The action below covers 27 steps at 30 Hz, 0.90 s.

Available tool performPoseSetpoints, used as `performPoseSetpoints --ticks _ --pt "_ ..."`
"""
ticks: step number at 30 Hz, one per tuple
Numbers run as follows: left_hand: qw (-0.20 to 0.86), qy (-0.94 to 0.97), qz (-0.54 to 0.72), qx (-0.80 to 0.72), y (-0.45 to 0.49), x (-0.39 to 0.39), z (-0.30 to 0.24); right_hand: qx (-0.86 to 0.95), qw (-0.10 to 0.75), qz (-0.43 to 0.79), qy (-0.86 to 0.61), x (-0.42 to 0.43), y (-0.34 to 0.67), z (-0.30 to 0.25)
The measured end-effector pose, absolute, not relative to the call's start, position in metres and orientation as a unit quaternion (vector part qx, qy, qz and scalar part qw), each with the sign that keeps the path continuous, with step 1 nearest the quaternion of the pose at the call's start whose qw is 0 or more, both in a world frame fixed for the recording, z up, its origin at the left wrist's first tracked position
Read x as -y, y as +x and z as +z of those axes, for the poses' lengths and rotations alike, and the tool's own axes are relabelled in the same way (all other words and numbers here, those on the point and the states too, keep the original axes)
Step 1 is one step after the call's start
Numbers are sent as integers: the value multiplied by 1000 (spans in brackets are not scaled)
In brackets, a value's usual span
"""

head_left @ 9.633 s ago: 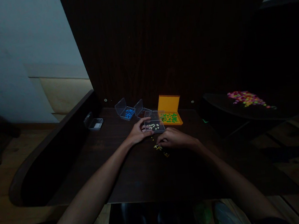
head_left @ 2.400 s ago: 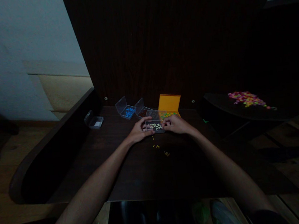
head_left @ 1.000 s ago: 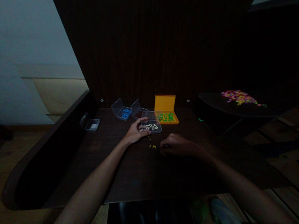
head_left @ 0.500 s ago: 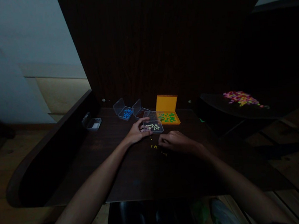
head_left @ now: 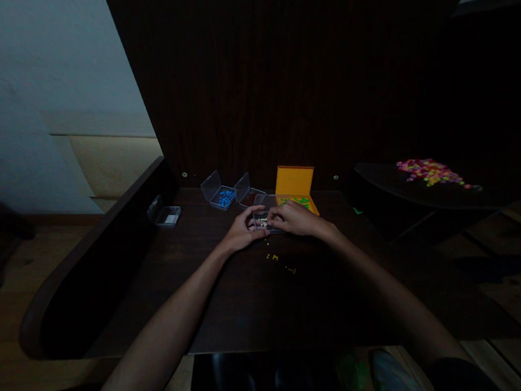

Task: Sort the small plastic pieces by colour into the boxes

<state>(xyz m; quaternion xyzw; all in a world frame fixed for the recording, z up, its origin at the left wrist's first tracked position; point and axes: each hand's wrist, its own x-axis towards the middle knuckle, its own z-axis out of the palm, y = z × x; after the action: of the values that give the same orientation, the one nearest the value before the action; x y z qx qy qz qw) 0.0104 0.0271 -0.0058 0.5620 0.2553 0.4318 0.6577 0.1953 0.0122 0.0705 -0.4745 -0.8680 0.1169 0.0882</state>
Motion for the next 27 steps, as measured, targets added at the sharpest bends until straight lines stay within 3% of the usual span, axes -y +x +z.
performPoseSetpoints --ticks 10,18,27 --pt "657 566 431 -248 11 -27 -6 870 42 84 -485 -16 193 68" --pt "634 577 436 -275 11 -27 -7 865 110 139 -469 8 215 100" --pt "625 583 432 -287 10 -25 -3 877 -39 192 -439 53 213 81"
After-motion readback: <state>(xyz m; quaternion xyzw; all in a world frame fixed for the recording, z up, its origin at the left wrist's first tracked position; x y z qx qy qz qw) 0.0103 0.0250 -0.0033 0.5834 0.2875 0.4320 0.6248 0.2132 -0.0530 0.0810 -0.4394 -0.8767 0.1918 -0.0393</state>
